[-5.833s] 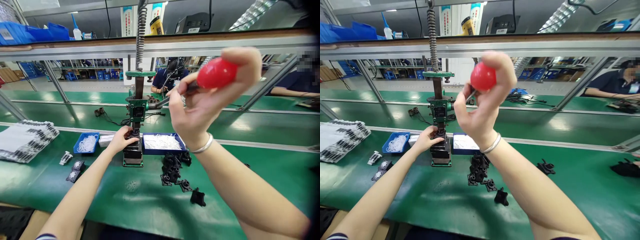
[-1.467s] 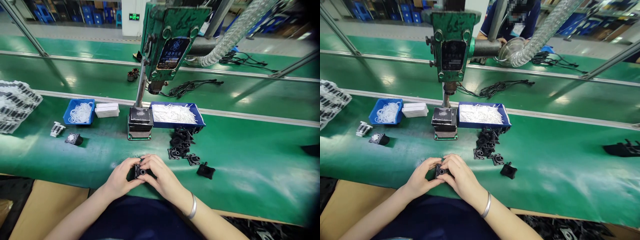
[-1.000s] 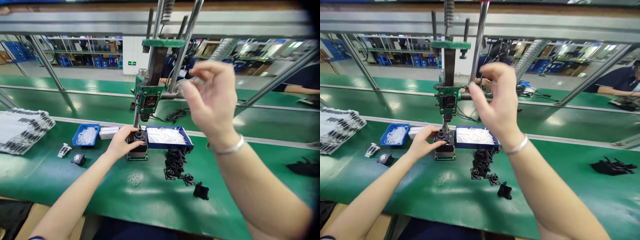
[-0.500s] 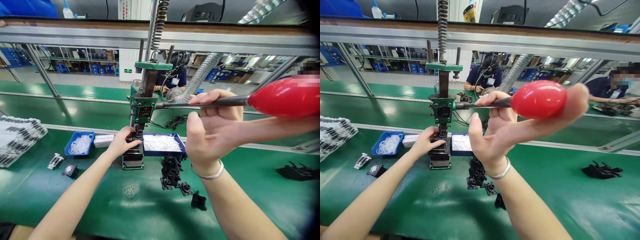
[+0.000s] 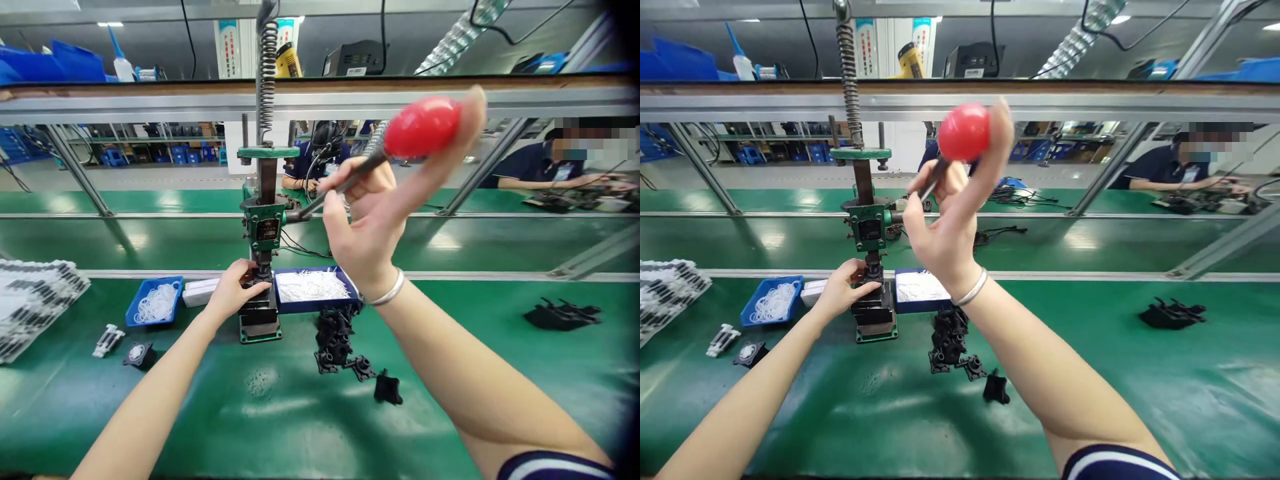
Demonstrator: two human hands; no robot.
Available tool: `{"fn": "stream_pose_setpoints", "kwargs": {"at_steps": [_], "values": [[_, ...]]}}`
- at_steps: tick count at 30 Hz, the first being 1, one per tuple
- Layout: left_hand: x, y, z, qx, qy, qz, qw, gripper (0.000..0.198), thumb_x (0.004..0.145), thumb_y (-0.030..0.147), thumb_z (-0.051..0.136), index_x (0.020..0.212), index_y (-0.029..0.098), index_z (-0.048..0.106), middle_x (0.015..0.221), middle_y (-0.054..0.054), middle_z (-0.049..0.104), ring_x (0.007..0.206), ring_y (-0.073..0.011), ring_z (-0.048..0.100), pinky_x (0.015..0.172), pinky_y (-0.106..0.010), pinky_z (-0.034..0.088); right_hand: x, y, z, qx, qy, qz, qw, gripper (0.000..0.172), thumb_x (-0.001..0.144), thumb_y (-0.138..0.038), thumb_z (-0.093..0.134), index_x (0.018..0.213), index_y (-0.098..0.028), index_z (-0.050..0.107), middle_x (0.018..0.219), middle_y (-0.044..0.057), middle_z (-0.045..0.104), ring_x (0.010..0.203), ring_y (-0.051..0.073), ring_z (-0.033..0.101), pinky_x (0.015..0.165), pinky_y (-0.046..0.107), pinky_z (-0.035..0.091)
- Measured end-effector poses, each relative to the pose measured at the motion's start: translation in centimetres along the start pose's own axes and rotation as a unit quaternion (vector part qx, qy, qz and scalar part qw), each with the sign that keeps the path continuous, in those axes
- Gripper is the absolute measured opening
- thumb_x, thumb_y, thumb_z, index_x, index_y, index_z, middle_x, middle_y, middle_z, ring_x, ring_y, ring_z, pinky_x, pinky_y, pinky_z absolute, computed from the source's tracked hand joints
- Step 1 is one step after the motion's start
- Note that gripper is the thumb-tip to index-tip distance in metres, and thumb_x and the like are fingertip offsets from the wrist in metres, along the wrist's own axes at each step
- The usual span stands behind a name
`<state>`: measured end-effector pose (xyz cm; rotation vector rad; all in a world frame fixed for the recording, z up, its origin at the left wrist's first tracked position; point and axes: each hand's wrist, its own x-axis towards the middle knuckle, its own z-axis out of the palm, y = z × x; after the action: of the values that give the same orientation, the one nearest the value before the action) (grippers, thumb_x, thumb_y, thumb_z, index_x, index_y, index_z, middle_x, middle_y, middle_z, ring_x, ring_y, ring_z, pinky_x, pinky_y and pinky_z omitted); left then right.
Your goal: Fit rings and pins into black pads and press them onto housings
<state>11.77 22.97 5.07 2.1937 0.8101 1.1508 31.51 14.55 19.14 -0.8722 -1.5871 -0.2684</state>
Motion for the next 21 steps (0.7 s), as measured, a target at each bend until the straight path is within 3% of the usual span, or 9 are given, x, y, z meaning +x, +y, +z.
{"fn": "stream_pose_setpoints", "kwargs": {"at_steps": [3,7,9,12,14,16,21], "values": [[-1.4,1.7,0.6,0.042,0.018,0.025,0.999,0.030,0.084,0.039,0.072,0.102,0.019,0.059,0.096,-0.004,0.060,0.090,-0.0213,0.063,0.078,-0.036,0.057,-2.5,-0.9,-1.1,0.007,-0.044,0.052,0.998,0.082,0.098,-0.024,0.051,0.154,-0.036,-0.008,0.150,0.011,0.032,0.123,0.024,0.054,0.103,0.046,0.053],[-3.9,4.6,3.0,0.146,0.076,0.135,0.977,0.030,0.089,0.035,0.066,0.114,0.022,0.056,0.097,-0.005,0.062,0.091,-0.0219,0.062,0.077,-0.033,0.054,-10.3,-2.9,-0.6,-0.035,-0.233,0.154,0.959,0.085,0.087,-0.038,0.070,0.153,-0.024,0.018,0.134,0.015,0.050,0.112,0.028,0.060,0.095,0.044,0.057],[-4.7,5.6,4.7,0.158,0.111,0.179,0.965,0.035,0.090,0.030,0.066,0.121,0.022,0.053,0.098,-0.006,0.062,0.089,-0.0215,0.062,0.074,-0.031,0.053,-13.7,-3.3,-0.1,-0.066,-0.229,0.198,0.951,0.069,0.087,-0.034,0.067,0.145,-0.019,0.031,0.122,0.014,0.054,0.103,0.026,0.063,0.088,0.041,0.059],[-5.4,6.4,7.9,0.147,0.126,0.211,0.958,0.048,0.091,0.022,0.063,0.135,0.022,0.046,0.104,-0.008,0.063,0.093,-0.0229,0.064,0.076,-0.032,0.054,-16.7,-2.2,-0.9,-0.109,-0.163,0.228,0.954,0.042,0.087,-0.030,0.062,0.124,-0.017,0.047,0.108,0.010,0.056,0.086,0.021,0.065,0.074,0.034,0.059],[-6.0,6.5,10.0,0.128,0.106,0.217,0.962,0.057,0.091,0.021,0.063,0.143,0.021,0.039,0.111,-0.011,0.063,0.102,-0.0252,0.064,0.083,-0.036,0.056,-17.8,-0.1,-3.1,-0.160,-0.127,0.254,0.945,0.033,0.087,-0.033,0.063,0.114,-0.019,0.051,0.102,0.007,0.057,0.083,0.019,0.064,0.074,0.031,0.058],[-7.2,6.2,11.7,0.124,0.075,0.220,0.965,0.062,0.091,0.021,0.064,0.146,0.020,0.036,0.115,-0.013,0.064,0.106,-0.0266,0.065,0.087,-0.038,0.057,-19.0,3.4,-6.6,-0.233,-0.093,0.306,0.919,0.029,0.087,-0.035,0.063,0.111,-0.020,0.053,0.100,0.005,0.059,0.085,0.018,0.065,0.078,0.030,0.057],[-11.2,3.2,14.2,0.150,0.016,0.233,0.961,0.053,0.094,0.019,0.057,0.145,0.022,0.042,0.113,-0.012,0.070,0.102,-0.0262,0.071,0.080,-0.034,0.061,-23.2,14.4,-18.3,-0.379,0.024,0.438,0.815,0.028,0.086,-0.030,0.067,0.105,-0.012,0.057,0.099,0.009,0.061,0.079,0.019,0.063,0.074,0.037,0.056]]}}
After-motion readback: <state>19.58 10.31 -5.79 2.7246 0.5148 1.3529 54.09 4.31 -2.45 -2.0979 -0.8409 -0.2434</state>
